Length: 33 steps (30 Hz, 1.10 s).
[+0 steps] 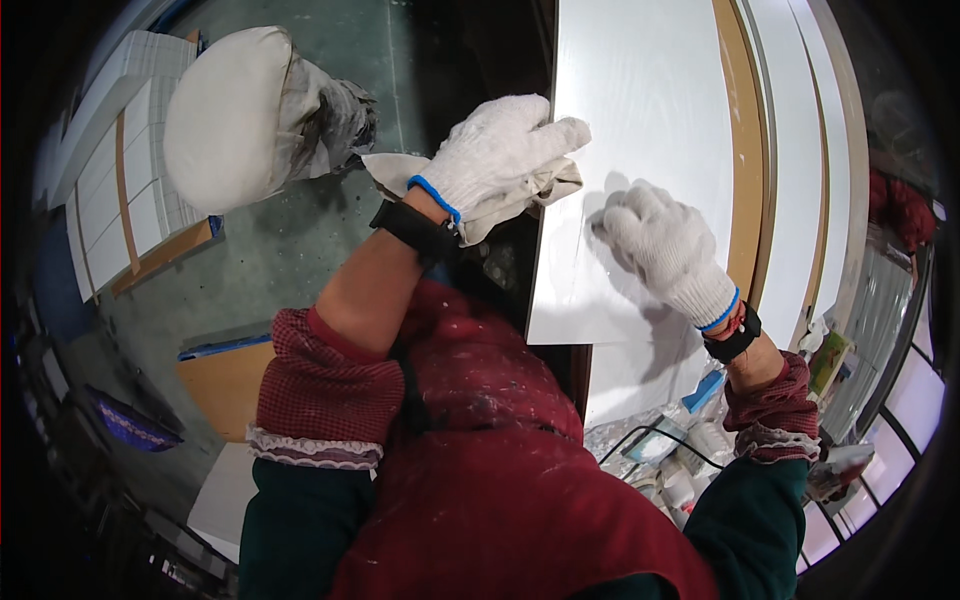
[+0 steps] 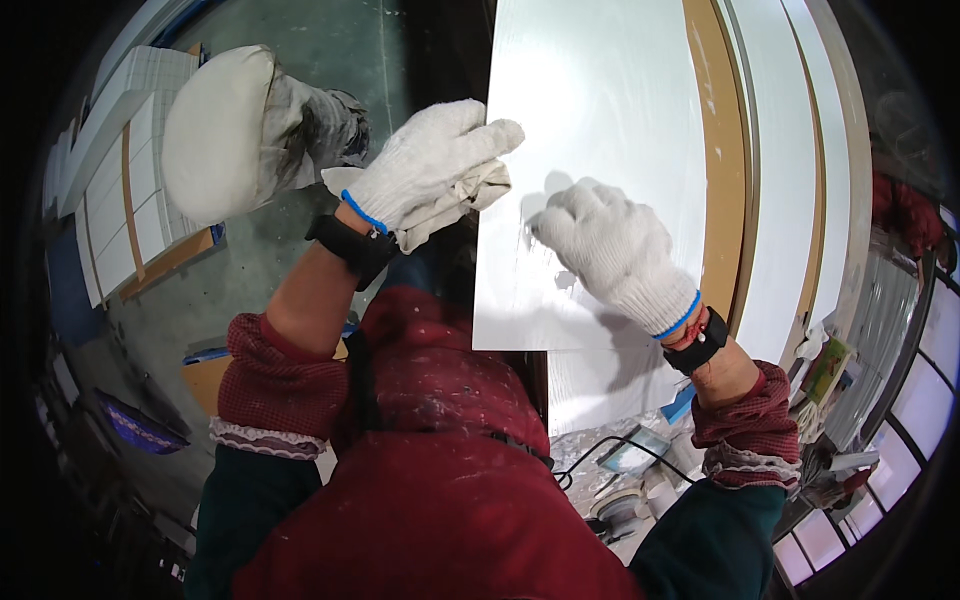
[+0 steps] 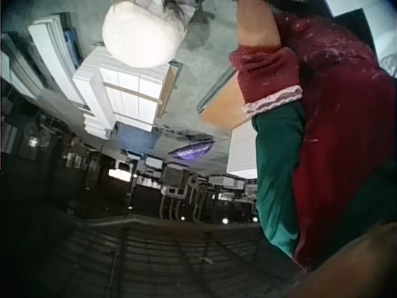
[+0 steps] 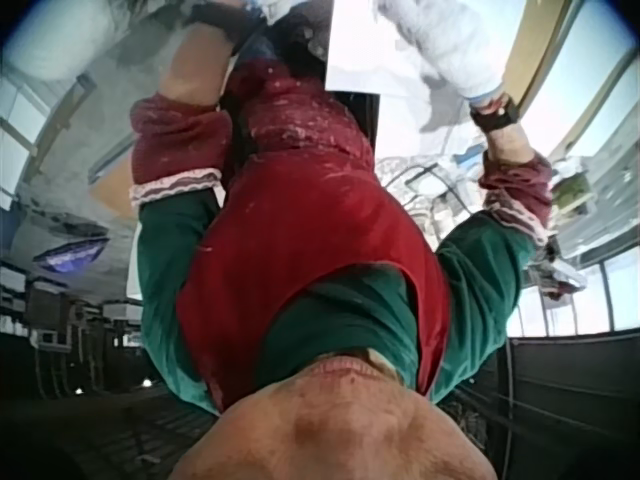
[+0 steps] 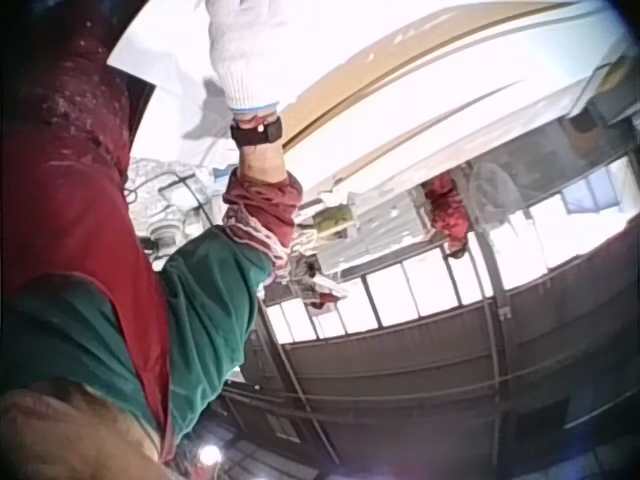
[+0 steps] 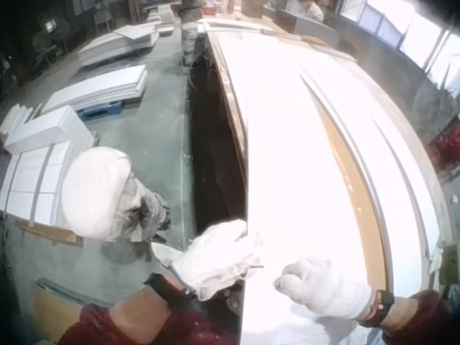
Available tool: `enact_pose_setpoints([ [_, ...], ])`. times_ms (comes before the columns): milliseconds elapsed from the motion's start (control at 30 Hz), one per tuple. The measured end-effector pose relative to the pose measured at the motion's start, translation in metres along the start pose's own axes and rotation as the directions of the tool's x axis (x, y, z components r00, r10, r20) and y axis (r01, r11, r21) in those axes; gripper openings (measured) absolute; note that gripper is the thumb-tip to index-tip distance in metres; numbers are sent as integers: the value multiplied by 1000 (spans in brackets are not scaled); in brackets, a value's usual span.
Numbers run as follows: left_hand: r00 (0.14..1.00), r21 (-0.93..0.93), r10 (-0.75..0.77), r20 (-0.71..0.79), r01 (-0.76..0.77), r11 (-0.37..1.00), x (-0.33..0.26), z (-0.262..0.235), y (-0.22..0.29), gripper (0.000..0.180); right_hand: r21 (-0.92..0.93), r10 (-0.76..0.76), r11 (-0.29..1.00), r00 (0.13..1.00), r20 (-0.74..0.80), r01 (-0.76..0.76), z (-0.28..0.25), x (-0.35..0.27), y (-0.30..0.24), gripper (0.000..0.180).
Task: Sanding and cleaning the surfaces and edges of white wooden panels on a workshop table.
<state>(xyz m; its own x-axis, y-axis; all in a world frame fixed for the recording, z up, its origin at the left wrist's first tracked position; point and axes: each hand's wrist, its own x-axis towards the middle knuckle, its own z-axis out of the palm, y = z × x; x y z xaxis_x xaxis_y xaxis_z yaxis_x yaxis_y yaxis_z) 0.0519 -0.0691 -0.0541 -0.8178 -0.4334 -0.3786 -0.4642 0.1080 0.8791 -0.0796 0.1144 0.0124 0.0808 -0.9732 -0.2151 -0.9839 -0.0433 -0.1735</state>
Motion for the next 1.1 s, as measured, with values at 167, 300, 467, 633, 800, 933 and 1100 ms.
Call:
enact_pose_setpoints([
  [167,1000,-9,-11,26,11,1000,0,-1,-2,45,27,-20,999,998,-65,22,4,1,-1,18],
  [300,999,127,46,-13,-44,991,-1,-3,0,48,46,-84,995,995,-61,87,-1,2,5,18],
  [467,1000,83,7,-3,-7,997,-3,-4,3,49,4,-2,1000,997,-72,2,5,2,-2,20],
  [633,1000,101,-23,5,23,995,-5,-6,11,48,43,-115,992,990,-76,118,-2,4,6,20],
  [800,1000,-12,-15,28,15,1000,0,-1,-4,49,57,86,995,996,-24,-84,1,4,-4,24],
  [933,998,-32,-57,34,58,998,-4,-3,5,49,14,-63,998,998,-28,63,-2,4,-3,20],
  [1100,1000,83,6,-12,-5,997,-3,-3,4,48,65,52,997,998,-38,-49,-1,0,-12,21],
])
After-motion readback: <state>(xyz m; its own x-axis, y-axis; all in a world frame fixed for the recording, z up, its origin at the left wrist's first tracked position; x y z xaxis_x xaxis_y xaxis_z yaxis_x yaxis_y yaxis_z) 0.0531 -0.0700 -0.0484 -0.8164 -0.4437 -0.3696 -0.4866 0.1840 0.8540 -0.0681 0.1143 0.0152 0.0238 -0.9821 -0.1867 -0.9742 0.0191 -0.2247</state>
